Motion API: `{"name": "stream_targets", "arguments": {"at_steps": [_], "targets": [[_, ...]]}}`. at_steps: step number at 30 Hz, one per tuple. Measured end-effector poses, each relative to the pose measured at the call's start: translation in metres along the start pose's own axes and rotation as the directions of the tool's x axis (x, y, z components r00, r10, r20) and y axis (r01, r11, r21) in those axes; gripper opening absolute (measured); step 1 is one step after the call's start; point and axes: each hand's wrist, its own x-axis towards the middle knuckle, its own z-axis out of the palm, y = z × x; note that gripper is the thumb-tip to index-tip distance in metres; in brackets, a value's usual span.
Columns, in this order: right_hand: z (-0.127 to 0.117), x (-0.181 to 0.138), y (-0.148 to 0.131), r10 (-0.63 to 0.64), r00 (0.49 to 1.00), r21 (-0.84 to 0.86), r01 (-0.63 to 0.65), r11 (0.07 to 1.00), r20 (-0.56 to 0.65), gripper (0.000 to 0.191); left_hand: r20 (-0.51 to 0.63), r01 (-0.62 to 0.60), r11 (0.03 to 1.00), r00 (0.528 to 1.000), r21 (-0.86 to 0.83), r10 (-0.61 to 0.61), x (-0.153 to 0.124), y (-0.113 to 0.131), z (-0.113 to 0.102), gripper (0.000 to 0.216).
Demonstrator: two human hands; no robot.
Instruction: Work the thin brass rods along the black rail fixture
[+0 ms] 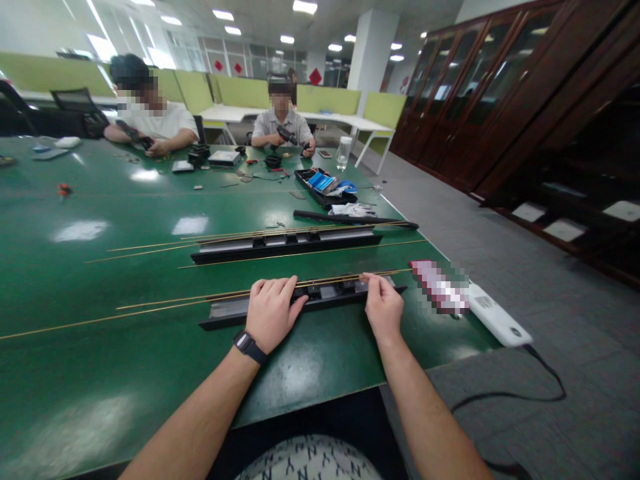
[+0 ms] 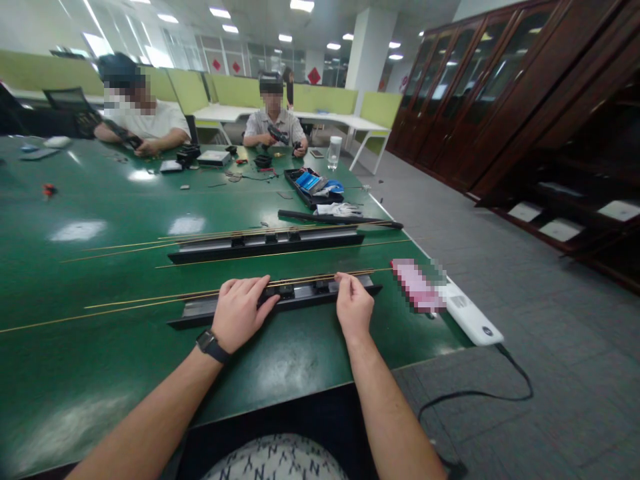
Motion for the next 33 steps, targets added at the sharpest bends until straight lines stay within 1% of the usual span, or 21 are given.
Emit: {"name": "stream_targets", "arguments": {"at_steps": [3, 7, 16, 20, 22, 29, 33], "targets": [[0.0007, -0.0011, 0.0005, -0.02, 0.999, 0.041, 0.018, 0.999, 0.041, 0.042, -0.008, 0.002, 1.0, 1.0, -0.016, -0.002, -0.0001, -0.0001, 0.0005, 0.038], [0.0007, -0.0022, -0.0008, -0.049, 0.995, 0.015, 0.048, 0.999, 0.088, 0.04, -0.019, -0.001, 1.0, 1.0, -0.025, 0.0, -0.0004, -0.0004, 0.0009, 0.038], [0.0003, -0.0013, -0.0032, -0.021, 0.999, -0.057, 0.024, 0.998, 0.05, 0.042, -0.026, -0.005, 1.0, 1.0, -0.005, 0.005, -0.0029, -0.0022, 0.0027, 0.041], [0.0001, 0.0007, -0.0011, -0.009, 1.0, -0.05, 0.009, 0.999, -0.006, 0.043, -0.014, -0.001, 1.0, 1.0, -0.009, 0.001, -0.0027, -0.0017, 0.0019, 0.042], [0.0001, 0.0009, 0.0005, -0.013, 1.0, -0.022, 0.013, 1.0, -0.014, 0.042, -0.014, 0.002, 1.0, 1.0, -0.016, -0.002, -0.0027, -0.0013, 0.0017, 0.041], [0.0011, -0.0013, 0.0021, -0.044, 0.998, 0.023, 0.043, 0.999, 0.045, 0.04, -0.009, 0.011, 1.0, 1.0, -0.027, -0.012, -0.0029, -0.0009, 0.002, 0.042], [0.0017, -0.0007, -0.0003, -0.035, 0.998, 0.014, 0.034, 0.999, 0.044, 0.04, -0.008, 0.015, 1.0, 1.0, -0.026, -0.015, -0.0025, -0.0013, 0.0022, 0.042]]}}
